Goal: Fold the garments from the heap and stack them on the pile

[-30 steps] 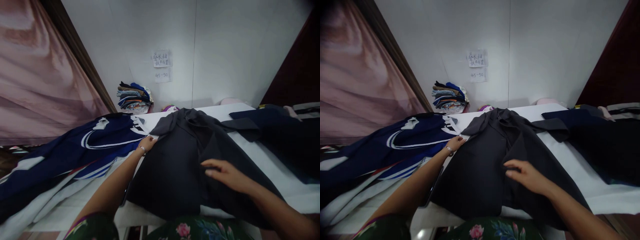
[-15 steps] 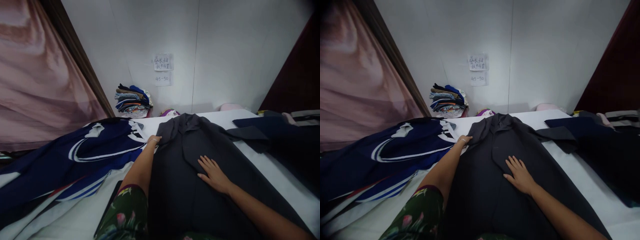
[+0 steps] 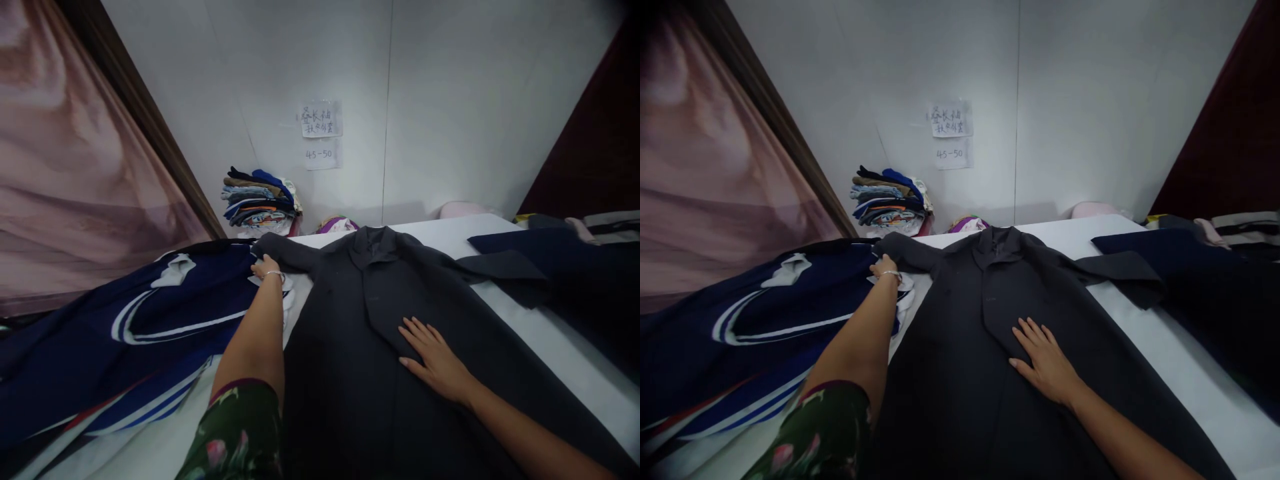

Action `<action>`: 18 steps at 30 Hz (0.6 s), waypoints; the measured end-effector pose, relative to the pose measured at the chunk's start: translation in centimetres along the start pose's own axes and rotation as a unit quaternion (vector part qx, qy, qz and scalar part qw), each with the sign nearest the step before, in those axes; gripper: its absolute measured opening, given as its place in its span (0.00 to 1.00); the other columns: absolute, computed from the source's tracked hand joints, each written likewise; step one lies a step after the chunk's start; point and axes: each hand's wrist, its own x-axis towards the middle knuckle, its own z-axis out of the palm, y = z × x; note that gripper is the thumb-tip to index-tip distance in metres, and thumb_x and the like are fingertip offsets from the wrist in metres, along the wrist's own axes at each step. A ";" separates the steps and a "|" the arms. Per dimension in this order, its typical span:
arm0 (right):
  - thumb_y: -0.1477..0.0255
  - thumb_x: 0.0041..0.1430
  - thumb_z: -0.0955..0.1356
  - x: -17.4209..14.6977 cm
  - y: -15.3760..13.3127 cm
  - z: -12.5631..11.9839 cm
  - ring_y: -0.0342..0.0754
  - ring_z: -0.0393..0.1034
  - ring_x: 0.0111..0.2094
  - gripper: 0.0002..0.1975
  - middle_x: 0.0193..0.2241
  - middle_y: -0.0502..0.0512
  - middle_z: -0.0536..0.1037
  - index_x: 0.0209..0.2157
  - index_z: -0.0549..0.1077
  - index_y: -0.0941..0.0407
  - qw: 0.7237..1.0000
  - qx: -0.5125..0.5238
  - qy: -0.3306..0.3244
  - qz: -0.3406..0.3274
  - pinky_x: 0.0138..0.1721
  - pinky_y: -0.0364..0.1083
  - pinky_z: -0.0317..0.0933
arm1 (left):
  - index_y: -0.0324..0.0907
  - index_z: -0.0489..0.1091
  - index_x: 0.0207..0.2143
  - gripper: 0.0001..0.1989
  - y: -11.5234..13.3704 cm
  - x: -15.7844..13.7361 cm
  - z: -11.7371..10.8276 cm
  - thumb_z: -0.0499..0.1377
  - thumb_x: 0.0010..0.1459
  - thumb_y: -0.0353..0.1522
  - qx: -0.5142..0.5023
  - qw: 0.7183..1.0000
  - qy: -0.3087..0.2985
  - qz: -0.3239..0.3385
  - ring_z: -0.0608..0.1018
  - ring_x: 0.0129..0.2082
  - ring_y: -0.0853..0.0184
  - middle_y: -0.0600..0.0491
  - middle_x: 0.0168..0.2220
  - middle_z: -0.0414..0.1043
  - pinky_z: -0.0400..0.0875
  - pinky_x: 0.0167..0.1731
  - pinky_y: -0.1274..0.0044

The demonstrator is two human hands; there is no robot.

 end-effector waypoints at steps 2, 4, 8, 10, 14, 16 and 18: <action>0.51 0.61 0.57 0.0 -0.1 -0.1 0.53 0.38 0.66 0.33 0.66 0.53 0.48 0.64 0.52 0.49 1.000 0.001 -0.001 0.000 0.64 0.59 0.37 | 0.29 0.54 0.59 0.26 -0.1 -2.1 0.5 0.48 0.62 0.36 0.003 1.000 0.016 0.010 0.65 0.58 0.50 0.29 0.58 0.58 0.63 0.52 0.59; 0.50 0.61 0.56 0.0 -0.1 -0.2 0.53 0.38 0.66 0.33 0.66 0.53 0.47 0.64 0.52 0.50 1.000 -0.001 -0.003 0.000 0.64 0.59 0.37 | 0.33 0.54 0.60 0.28 0.7 -4.3 1.0 0.51 0.61 0.37 0.009 0.995 0.002 0.104 0.56 0.63 0.55 0.35 0.64 0.50 0.57 0.58 0.63; 0.50 0.61 0.56 0.1 -0.1 -0.1 0.53 0.38 0.66 0.33 0.66 0.53 0.47 0.64 0.52 0.50 1.000 0.001 -0.003 0.004 0.64 0.59 0.37 | 0.41 0.63 0.55 0.21 3.5 -8.2 2.0 0.52 0.61 0.36 0.062 0.906 -0.111 0.403 0.54 0.64 0.60 0.45 0.64 0.52 0.52 0.60 0.66; 0.50 0.61 0.56 0.1 0.0 0.0 0.54 0.38 0.66 0.33 0.66 0.53 0.48 0.64 0.52 0.49 1.000 0.009 0.003 0.002 0.63 0.60 0.37 | 0.44 0.68 0.50 0.16 4.8 -9.1 2.7 0.49 0.62 0.35 0.095 0.871 -0.158 0.455 0.57 0.63 0.61 0.49 0.62 0.57 0.50 0.60 0.65; 0.51 0.62 0.56 0.0 0.0 -0.1 0.54 0.38 0.66 0.32 0.66 0.53 0.48 0.64 0.52 0.48 1.000 0.031 0.004 -0.001 0.63 0.60 0.36 | 0.44 0.72 0.44 0.17 6.7 -8.2 3.8 0.45 0.64 0.33 0.132 0.886 -0.174 0.409 0.67 0.56 0.63 0.49 0.55 0.67 0.55 0.57 0.67; 0.52 0.63 0.56 0.0 -0.1 -0.3 0.54 0.38 0.66 0.31 0.66 0.53 0.48 0.64 0.53 0.49 0.999 0.040 -0.003 0.003 0.63 0.61 0.36 | 0.42 0.72 0.44 0.17 7.4 -7.0 4.4 0.44 0.64 0.33 0.136 0.894 -0.168 0.392 0.70 0.53 0.61 0.46 0.52 0.69 0.60 0.54 0.69; 0.52 0.63 0.56 0.0 -0.2 -0.6 0.54 0.38 0.66 0.31 0.65 0.53 0.48 0.63 0.53 0.49 0.999 0.047 -0.009 0.006 0.63 0.61 0.36 | 0.42 0.71 0.46 0.17 7.7 -6.2 5.0 0.46 0.63 0.34 0.131 0.889 -0.170 0.406 0.68 0.55 0.60 0.45 0.54 0.68 0.59 0.54 0.71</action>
